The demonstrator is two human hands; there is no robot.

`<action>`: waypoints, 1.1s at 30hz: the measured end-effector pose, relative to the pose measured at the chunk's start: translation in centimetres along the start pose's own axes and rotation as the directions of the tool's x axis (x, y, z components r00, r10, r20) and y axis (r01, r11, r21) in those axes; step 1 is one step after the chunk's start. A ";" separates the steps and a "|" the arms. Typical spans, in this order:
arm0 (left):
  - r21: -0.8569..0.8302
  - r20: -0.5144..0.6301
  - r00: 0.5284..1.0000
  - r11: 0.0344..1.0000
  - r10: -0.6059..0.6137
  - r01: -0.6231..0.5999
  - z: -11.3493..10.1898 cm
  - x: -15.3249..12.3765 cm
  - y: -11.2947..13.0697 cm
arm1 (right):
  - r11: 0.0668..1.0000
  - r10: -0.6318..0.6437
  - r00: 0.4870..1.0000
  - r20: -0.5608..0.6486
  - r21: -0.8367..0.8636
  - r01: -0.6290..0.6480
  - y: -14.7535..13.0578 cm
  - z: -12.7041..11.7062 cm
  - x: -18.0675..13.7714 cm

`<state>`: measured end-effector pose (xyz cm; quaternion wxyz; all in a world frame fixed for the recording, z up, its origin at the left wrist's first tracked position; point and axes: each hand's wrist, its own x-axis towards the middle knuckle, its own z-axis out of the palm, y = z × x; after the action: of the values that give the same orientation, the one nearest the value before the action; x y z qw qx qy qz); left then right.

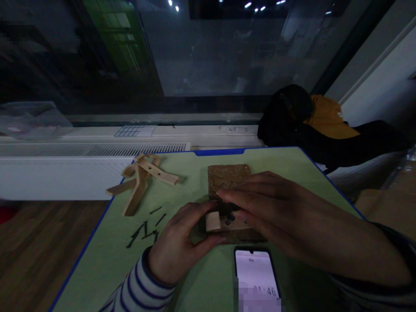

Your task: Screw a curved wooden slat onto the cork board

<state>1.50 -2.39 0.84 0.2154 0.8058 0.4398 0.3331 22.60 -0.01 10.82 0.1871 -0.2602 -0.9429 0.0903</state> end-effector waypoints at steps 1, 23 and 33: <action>-0.002 -0.007 1.000 1.000 -0.004 0.004 -0.1 0.0 0.1 | 1.000 -0.004 1.000 -0.001 0.002 0.004 0.0 -0.1 0.0; -0.015 -0.007 1.000 1.000 -0.027 0.027 0.0 0.2 0.4 | 1.000 -0.015 1.000 0.016 -0.023 0.015 -0.3 0.0 -0.8; -0.102 -0.098 0.995 0.994 0.023 -0.033 -0.2 0.7 1.5 | 1.000 -0.011 1.000 0.006 -0.012 0.011 -0.4 0.2 -0.5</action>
<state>2.52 -2.54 2.19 0.2309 0.7825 0.4205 0.3971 22.77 -0.63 10.60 0.1832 -0.2559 -0.9454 0.0842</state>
